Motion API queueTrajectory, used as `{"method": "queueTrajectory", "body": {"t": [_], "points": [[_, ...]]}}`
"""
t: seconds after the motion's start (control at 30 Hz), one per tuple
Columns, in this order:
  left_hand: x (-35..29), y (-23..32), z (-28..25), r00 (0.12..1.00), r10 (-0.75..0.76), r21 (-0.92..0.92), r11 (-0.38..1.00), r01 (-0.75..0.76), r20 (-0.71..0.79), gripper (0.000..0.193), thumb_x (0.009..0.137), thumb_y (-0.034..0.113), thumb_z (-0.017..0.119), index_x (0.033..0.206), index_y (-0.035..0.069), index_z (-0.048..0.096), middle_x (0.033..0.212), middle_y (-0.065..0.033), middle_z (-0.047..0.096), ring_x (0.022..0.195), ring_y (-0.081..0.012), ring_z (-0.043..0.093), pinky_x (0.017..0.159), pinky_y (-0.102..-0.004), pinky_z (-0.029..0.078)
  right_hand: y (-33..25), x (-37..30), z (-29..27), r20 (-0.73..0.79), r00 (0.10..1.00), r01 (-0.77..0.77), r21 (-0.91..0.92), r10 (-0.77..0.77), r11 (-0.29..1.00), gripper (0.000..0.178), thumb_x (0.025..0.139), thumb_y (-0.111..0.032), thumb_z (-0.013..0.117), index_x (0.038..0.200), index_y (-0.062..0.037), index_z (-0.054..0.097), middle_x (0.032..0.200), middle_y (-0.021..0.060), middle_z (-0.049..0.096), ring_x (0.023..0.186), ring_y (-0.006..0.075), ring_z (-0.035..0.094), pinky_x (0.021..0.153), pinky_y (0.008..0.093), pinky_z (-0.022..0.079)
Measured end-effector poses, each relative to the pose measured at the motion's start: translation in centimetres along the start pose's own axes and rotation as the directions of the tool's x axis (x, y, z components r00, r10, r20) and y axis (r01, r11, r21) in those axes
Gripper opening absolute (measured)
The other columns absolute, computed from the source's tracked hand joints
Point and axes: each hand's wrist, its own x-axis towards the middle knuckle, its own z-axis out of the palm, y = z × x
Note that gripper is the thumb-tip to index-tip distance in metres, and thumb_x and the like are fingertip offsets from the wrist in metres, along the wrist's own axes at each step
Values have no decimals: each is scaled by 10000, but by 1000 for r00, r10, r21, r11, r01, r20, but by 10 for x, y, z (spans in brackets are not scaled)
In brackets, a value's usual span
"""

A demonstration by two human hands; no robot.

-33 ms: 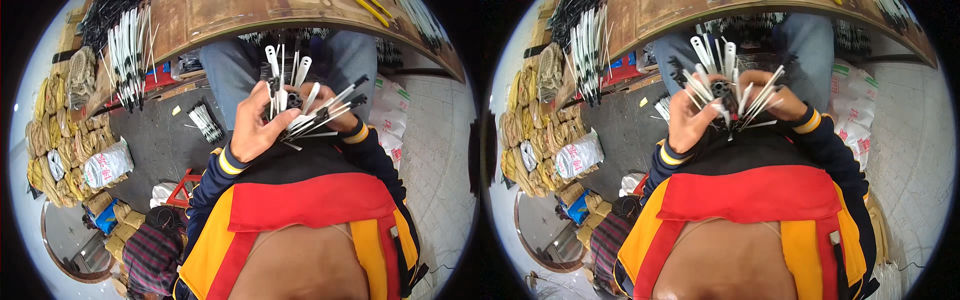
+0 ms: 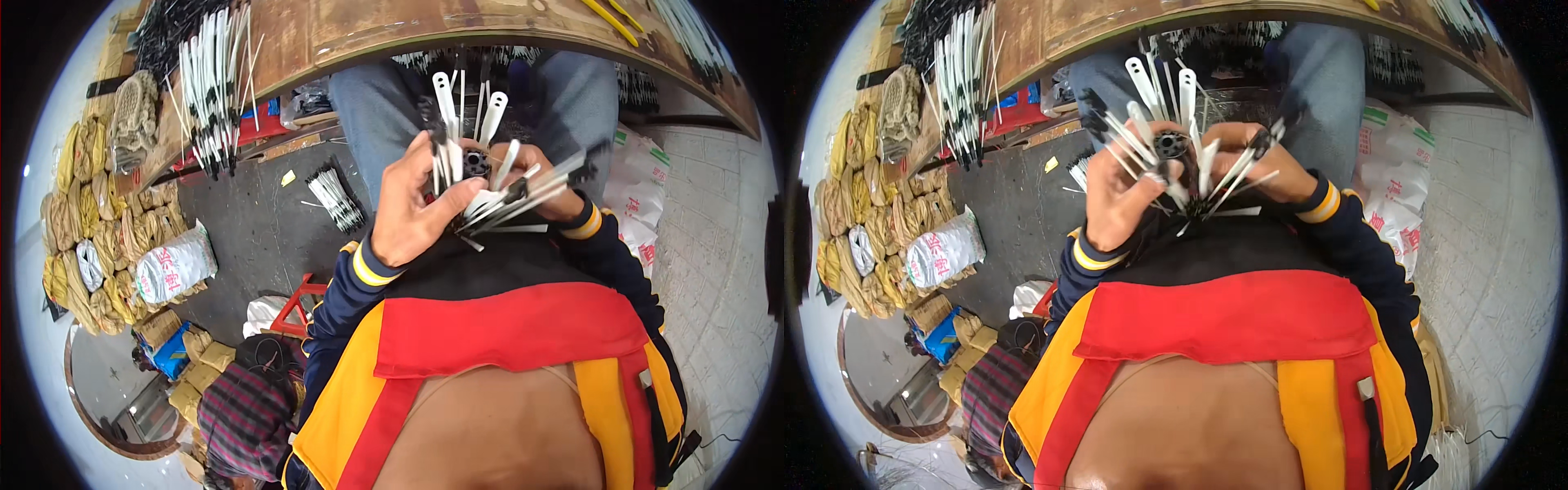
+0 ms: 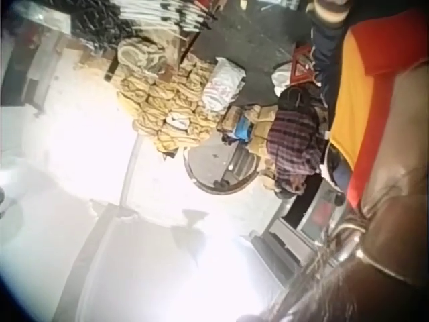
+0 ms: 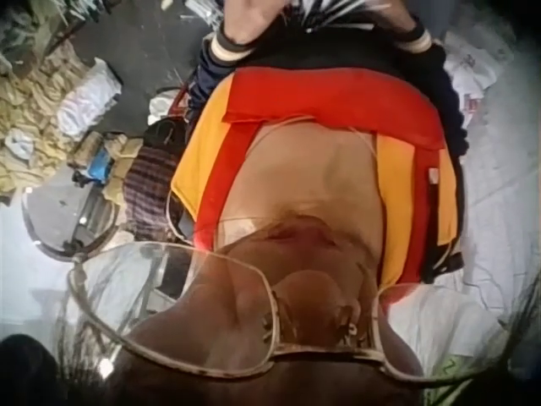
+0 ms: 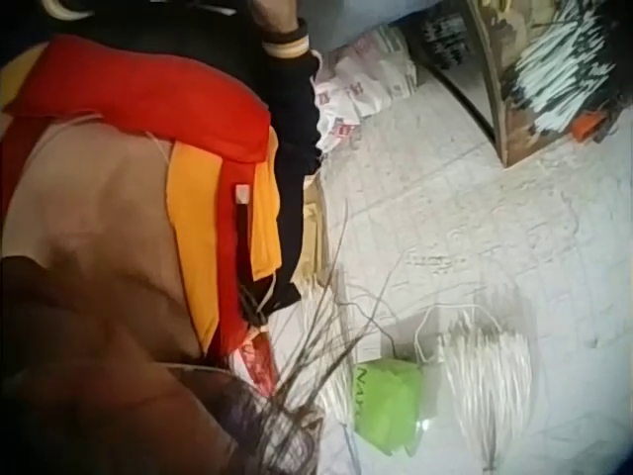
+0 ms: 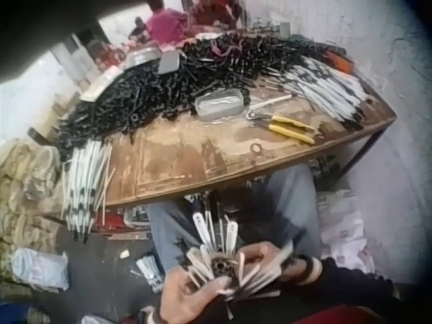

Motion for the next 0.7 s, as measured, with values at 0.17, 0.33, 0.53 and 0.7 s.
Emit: {"method": "queueTrajectory", "body": {"t": [0.17,0.33,0.53,0.7], "points": [[-19,-11,-5,980,190,141,974,-180,-63,362,711,132,857,1029,51,706,799,-46,624,715,-142,556,659,-284,455,-6,-13,33,-117,987,-129,-132,114,983,190,864,-128,734,969,25,696,940,67,680,864,122,637,771,258,496],[-22,-15,-10,933,354,401,866,-298,-70,348,642,133,889,946,58,736,723,-35,608,633,-151,533,575,-284,435,16,-17,54,-250,968,33,28,-25,999,165,894,-59,699,1020,46,691,940,73,689,877,115,644,764,234,504],[-26,-12,-15,908,415,498,800,-336,-54,342,611,105,890,911,41,739,730,-49,644,685,-188,624,606,-292,497,20,-15,60,-207,975,44,-196,-86,980,186,907,-77,693,1047,44,690,959,86,700,888,117,650,772,243,500],[-25,-13,-17,881,471,458,793,-401,-45,301,607,85,877,868,49,732,740,-46,637,680,-194,617,602,-299,495,22,-13,61,-155,974,132,-218,-168,967,169,906,-74,696,1032,38,693,946,77,695,878,116,647,765,238,495]]}}
